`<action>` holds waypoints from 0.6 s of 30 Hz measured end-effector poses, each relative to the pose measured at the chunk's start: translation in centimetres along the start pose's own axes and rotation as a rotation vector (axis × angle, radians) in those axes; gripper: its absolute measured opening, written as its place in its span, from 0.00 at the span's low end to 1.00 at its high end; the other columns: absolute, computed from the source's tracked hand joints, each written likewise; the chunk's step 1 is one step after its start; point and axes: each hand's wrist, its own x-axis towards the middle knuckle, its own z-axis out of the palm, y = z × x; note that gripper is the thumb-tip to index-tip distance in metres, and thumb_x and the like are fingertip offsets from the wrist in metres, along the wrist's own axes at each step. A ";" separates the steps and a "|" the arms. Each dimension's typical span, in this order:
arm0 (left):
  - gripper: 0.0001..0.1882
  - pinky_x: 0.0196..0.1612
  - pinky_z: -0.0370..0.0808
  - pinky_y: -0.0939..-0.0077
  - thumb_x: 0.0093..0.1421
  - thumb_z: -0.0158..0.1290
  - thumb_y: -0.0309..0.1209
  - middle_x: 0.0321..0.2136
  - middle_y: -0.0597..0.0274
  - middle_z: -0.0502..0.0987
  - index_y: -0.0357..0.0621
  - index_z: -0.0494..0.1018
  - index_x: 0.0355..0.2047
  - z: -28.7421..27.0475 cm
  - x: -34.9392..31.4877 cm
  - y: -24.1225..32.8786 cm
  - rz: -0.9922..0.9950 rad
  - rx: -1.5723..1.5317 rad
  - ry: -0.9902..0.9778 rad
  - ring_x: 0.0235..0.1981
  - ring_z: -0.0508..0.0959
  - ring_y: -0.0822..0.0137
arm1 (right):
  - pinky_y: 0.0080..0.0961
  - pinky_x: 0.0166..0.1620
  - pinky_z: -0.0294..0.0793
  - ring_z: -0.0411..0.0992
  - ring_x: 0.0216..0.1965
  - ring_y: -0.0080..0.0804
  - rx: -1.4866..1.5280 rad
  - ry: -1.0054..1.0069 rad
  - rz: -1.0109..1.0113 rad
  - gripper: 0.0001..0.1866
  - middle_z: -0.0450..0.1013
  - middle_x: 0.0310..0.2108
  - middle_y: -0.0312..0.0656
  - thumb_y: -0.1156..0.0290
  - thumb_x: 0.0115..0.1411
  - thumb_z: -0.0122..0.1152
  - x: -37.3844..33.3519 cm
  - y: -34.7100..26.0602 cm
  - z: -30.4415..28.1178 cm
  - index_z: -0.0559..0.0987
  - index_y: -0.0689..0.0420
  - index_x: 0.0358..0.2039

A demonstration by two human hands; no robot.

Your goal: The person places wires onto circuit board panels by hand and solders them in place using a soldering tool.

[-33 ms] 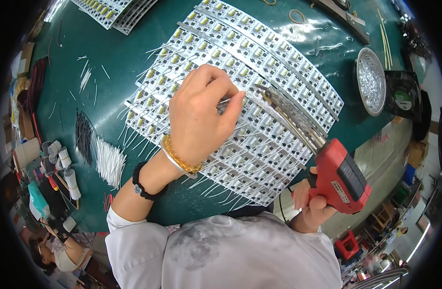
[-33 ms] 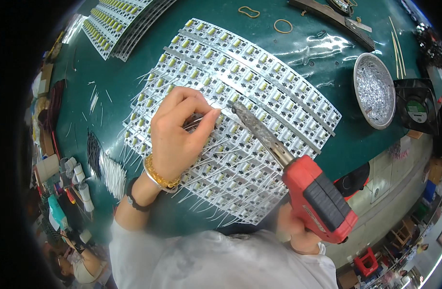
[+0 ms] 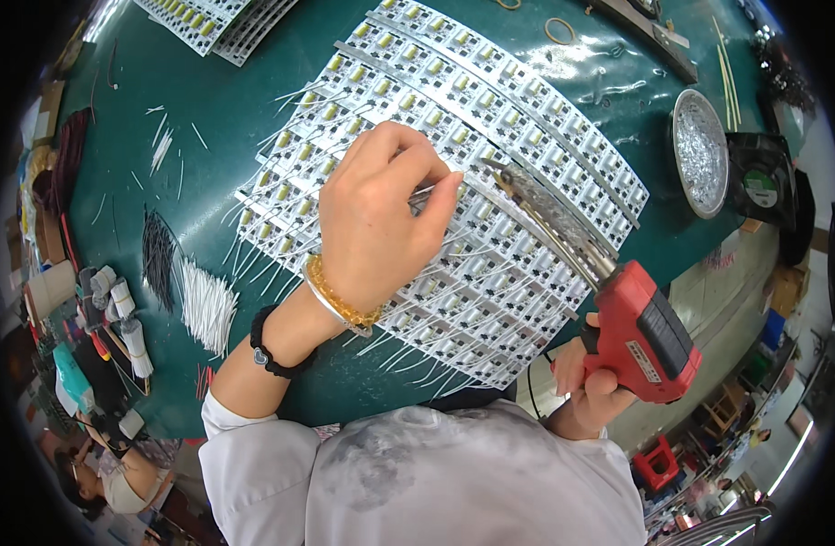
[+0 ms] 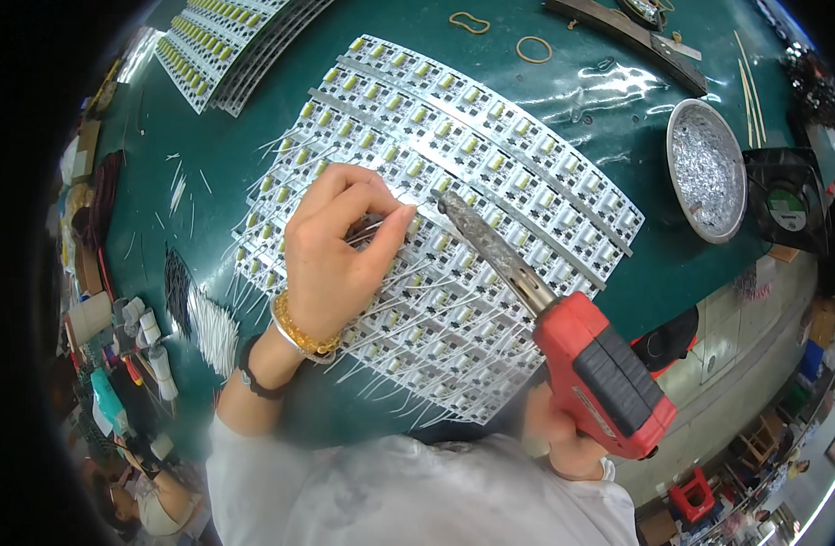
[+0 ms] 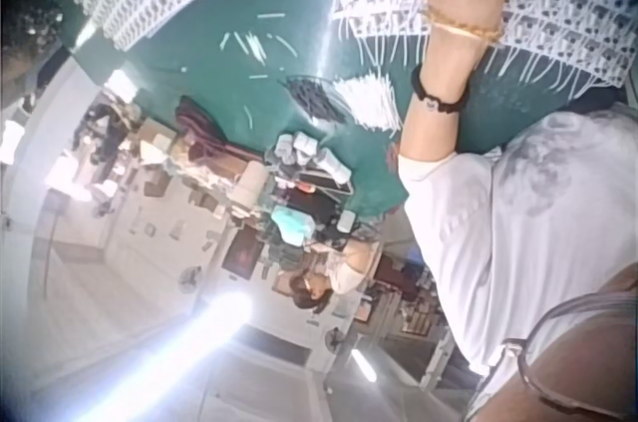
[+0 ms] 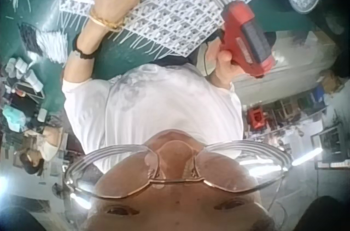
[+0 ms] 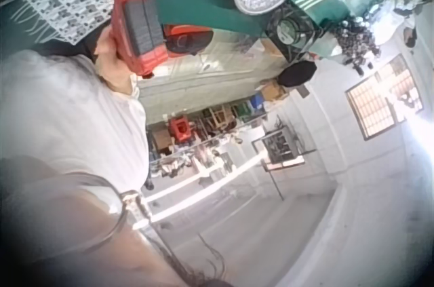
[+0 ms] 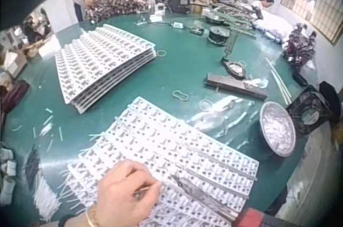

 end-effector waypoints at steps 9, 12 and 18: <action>0.04 0.25 0.68 0.81 0.46 0.59 0.23 0.25 0.61 0.71 0.38 0.74 0.22 -0.4 0.1 0.8 0.077 0.075 0.051 0.23 0.72 0.69 | 0.17 0.14 0.58 0.58 0.08 0.20 0.028 0.058 0.012 0.39 0.60 0.09 0.34 0.47 0.55 0.55 -0.9 0.4 -0.2 0.61 0.76 0.47; 0.02 0.24 0.67 0.81 0.48 0.57 0.22 0.19 0.62 0.71 0.41 0.75 0.24 -1.8 -0.2 1.7 0.143 0.359 -0.019 0.20 0.72 0.70 | 0.17 0.14 0.58 0.58 0.08 0.21 0.049 0.068 0.007 0.39 0.60 0.09 0.34 0.47 0.55 0.54 -1.0 0.0 -0.2 0.61 0.77 0.47; 0.04 0.22 0.68 0.82 0.52 0.54 0.22 0.19 0.57 0.76 0.40 0.75 0.29 -3.9 0.6 3.7 -0.036 0.118 -0.027 0.18 0.74 0.69 | 0.17 0.15 0.58 0.58 0.08 0.20 0.018 0.140 -0.060 0.39 0.60 0.09 0.34 0.47 0.55 0.54 -2.3 1.5 -2.0 0.61 0.76 0.47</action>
